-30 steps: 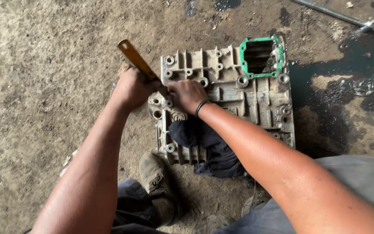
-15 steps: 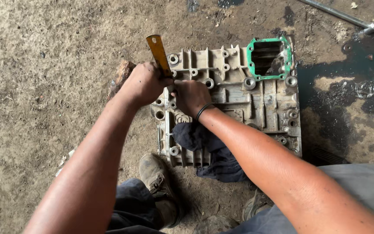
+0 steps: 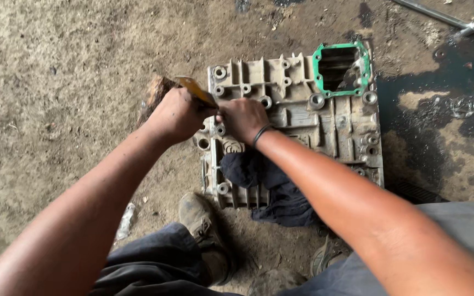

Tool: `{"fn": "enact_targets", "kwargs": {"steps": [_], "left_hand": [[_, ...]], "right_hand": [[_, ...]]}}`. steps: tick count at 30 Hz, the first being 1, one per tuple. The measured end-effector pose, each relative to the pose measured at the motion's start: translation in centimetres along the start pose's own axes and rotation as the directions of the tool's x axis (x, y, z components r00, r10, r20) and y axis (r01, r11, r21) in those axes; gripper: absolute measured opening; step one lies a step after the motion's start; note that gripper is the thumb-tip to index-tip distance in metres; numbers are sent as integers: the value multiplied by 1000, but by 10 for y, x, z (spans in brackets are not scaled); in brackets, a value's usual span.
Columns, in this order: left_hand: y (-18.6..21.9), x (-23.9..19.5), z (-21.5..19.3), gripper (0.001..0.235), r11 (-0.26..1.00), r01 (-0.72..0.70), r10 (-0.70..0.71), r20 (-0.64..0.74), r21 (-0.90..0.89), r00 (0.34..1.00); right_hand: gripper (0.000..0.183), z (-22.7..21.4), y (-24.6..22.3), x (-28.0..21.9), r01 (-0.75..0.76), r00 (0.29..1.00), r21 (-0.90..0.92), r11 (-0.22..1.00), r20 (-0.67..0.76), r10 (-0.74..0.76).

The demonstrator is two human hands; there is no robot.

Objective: The person uses a scraper to remove residue from the surface of an engine block. They repeatedly scrape different areas and wipe the surface with a cloth, focusing on cleaning the metal component.

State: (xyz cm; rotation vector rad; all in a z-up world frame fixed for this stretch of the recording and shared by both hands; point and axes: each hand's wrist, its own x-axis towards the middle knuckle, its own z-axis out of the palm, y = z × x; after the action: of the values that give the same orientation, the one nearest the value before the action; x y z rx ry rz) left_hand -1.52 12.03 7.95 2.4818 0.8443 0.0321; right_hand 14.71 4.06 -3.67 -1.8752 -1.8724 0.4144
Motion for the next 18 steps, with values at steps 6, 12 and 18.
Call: {"fn": "enact_targets", "kwargs": {"steps": [6, 12, 18], "left_hand": [[6, 4, -6, 19, 999, 45, -46, 15, 12, 999], [11, 9, -13, 26, 990, 134, -140, 186, 45, 973], [4, 9, -17, 26, 989, 115, -126, 123, 91, 984]], "right_hand": [[29, 8, -2, -1, -44, 999, -38, 998, 4, 44], [16, -4, 1, 0, 92, 994, 36, 995, 58, -94], [22, -3, -13, -1, -69, 998, -26, 997, -1, 69]]}}
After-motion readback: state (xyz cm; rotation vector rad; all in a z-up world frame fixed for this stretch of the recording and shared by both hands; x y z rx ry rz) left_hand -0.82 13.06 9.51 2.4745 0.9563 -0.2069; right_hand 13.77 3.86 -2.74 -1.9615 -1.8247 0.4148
